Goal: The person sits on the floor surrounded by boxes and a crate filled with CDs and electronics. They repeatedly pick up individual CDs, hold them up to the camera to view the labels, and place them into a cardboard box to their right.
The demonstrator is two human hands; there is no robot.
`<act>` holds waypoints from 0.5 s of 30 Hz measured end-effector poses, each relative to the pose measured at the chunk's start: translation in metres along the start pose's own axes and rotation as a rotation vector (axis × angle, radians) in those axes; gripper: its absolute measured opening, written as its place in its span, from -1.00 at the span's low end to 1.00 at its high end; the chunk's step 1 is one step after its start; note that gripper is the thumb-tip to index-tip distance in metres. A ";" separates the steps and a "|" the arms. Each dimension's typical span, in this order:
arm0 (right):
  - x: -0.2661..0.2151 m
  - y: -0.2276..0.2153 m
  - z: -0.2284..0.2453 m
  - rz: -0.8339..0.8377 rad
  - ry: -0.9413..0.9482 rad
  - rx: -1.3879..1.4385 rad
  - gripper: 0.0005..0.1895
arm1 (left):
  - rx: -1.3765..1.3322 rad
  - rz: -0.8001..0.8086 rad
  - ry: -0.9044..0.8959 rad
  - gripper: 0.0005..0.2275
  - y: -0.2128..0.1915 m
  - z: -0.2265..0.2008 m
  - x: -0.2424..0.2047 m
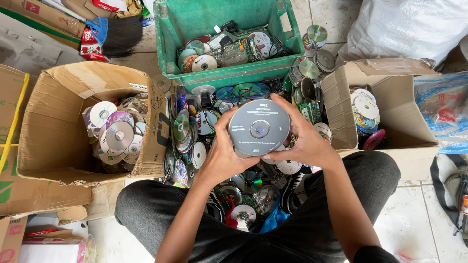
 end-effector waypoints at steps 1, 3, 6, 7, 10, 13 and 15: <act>0.000 -0.001 -0.002 -0.001 0.005 0.002 0.38 | -0.002 0.003 -0.004 -0.07 0.002 0.003 0.000; 0.003 -0.004 -0.005 0.000 0.010 0.011 0.37 | -0.034 -0.022 -0.014 -0.11 0.003 0.009 0.000; 0.002 -0.011 -0.008 0.004 0.012 0.022 0.37 | -0.090 -0.009 0.046 -0.15 0.001 0.006 0.005; 0.002 -0.013 -0.009 0.005 0.014 0.023 0.37 | -0.090 -0.009 0.043 -0.15 -0.001 0.000 0.009; 0.002 -0.016 -0.012 0.009 0.020 0.033 0.36 | -0.118 -0.006 0.100 -0.21 -0.007 -0.011 0.016; 0.003 -0.017 -0.016 0.012 0.026 0.046 0.36 | -0.135 0.084 0.068 -0.07 -0.011 -0.006 0.015; 0.002 -0.017 -0.018 0.014 0.028 0.055 0.35 | -0.124 0.161 0.010 -0.01 -0.014 -0.006 0.015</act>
Point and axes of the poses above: each hand's wrist, its own x-axis towards the middle knuckle, its own y-axis out of the palm, z = x × y, the point moved 3 cm from there along x, towards the middle knuckle, and after that the axes turned 13 degrees about x, right-handed, at the moved point
